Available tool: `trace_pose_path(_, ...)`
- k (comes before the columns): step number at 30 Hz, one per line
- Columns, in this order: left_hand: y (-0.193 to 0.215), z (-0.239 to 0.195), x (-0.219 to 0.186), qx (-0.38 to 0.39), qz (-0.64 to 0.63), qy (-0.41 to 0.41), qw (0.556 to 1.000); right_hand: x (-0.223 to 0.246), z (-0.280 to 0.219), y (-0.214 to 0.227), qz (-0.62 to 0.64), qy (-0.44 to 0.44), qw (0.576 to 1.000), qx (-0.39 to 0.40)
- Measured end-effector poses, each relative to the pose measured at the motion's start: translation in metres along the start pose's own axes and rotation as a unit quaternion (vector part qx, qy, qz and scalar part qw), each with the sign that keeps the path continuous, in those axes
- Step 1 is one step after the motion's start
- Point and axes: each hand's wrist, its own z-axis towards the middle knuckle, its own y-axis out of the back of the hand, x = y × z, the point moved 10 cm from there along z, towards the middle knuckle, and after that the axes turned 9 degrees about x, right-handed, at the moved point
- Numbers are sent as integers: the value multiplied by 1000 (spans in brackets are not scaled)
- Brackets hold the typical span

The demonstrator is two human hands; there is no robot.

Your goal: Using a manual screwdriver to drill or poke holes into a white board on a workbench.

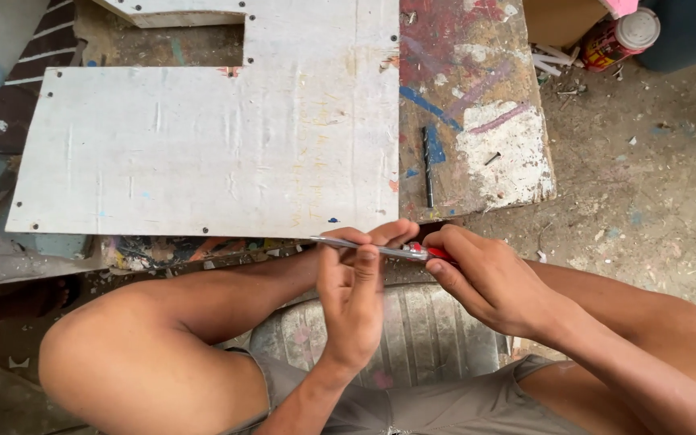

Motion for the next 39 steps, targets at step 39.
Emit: trace_pose_path(39,-22,-26,75,109,137,317,932,14,-6,106,-235,151,886,-371)
